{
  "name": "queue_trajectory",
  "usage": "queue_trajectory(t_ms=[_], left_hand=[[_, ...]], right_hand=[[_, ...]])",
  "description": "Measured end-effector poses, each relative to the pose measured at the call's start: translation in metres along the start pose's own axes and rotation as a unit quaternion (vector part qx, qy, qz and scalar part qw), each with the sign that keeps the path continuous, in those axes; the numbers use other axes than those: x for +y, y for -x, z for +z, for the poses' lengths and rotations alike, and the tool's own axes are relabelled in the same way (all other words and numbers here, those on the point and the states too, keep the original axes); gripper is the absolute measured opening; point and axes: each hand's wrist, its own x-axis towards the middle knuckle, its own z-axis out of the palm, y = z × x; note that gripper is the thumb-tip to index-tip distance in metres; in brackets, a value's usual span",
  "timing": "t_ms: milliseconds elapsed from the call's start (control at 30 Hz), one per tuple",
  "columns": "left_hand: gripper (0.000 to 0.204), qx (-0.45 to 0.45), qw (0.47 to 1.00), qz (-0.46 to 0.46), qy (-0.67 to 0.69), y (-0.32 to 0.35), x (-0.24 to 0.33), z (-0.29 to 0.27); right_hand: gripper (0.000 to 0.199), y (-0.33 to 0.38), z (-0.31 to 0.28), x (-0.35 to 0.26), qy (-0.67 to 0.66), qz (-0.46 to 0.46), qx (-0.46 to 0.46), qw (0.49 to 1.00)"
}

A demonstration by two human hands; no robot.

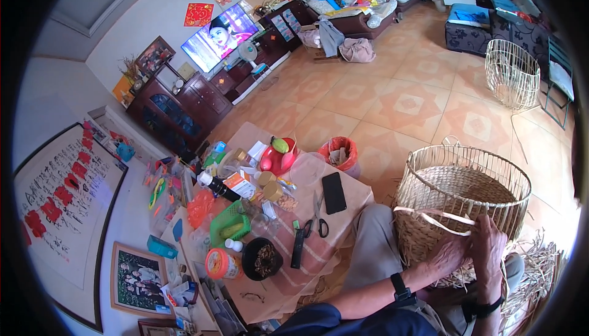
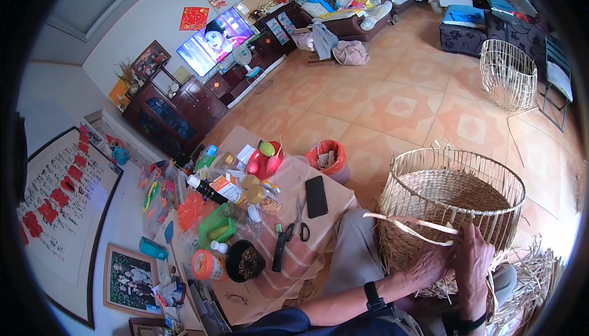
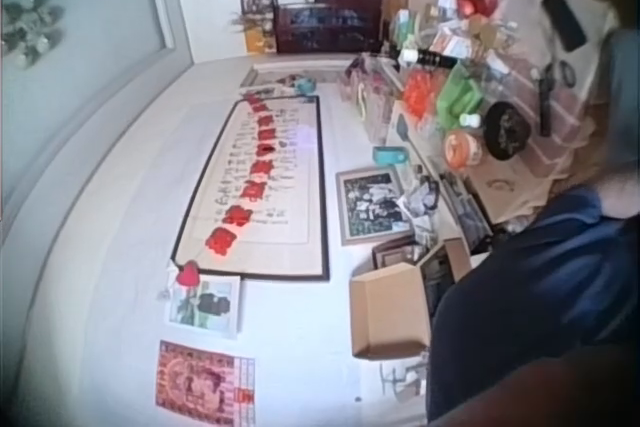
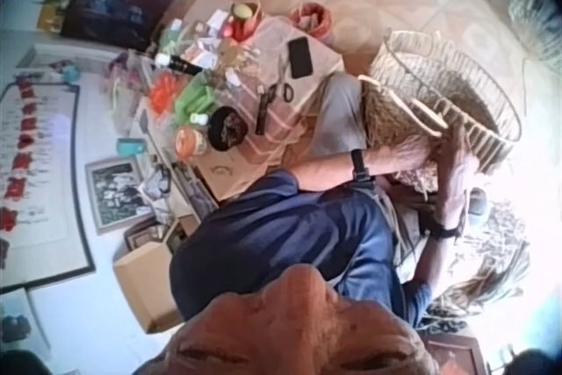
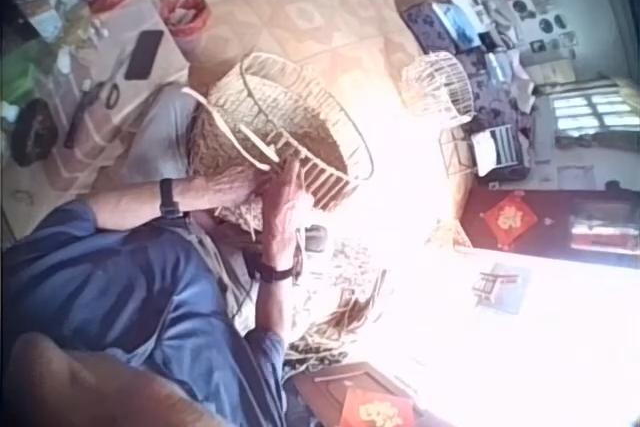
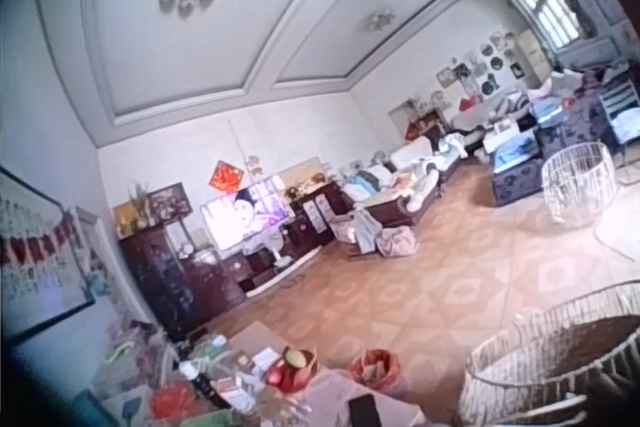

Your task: The recorder is weaving bamboo or straw strips into a basket.

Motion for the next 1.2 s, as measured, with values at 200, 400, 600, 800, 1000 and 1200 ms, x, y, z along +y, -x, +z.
queue_trajectory(t_ms=[200,400,600,800,1000,1200], left_hand=[[0.020,0.047,0.999,0.023,-0.014,0.006,0.003,0.006],[0.029,-0.051,0.998,0.018,-0.020,0.004,0.002,-0.007],[0.038,-0.052,0.999,-0.006,0.008,0.002,0.008,-0.010],[0.046,-0.074,0.996,-0.017,0.040,0.002,0.006,-0.009],[0.040,-0.044,0.985,0.002,0.169,-0.002,0.005,-0.033],[0.041,-0.088,0.987,0.009,0.131,0.000,-0.001,-0.033]], right_hand=[[0.060,0.024,-0.006,0.009,-0.106,0.045,-0.012,0.993],[0.060,0.039,-0.005,0.017,-0.172,0.100,0.002,0.980],[0.034,0.072,0.006,0.033,-0.292,0.293,0.036,0.910],[0.033,0.114,0.022,0.145,-0.650,0.332,0.132,0.670],[0.040,0.086,-0.009,0.105,-0.520,0.322,0.003,0.791],[0.021,0.067,0.011,0.135,-0.376,0.332,0.120,0.857]])
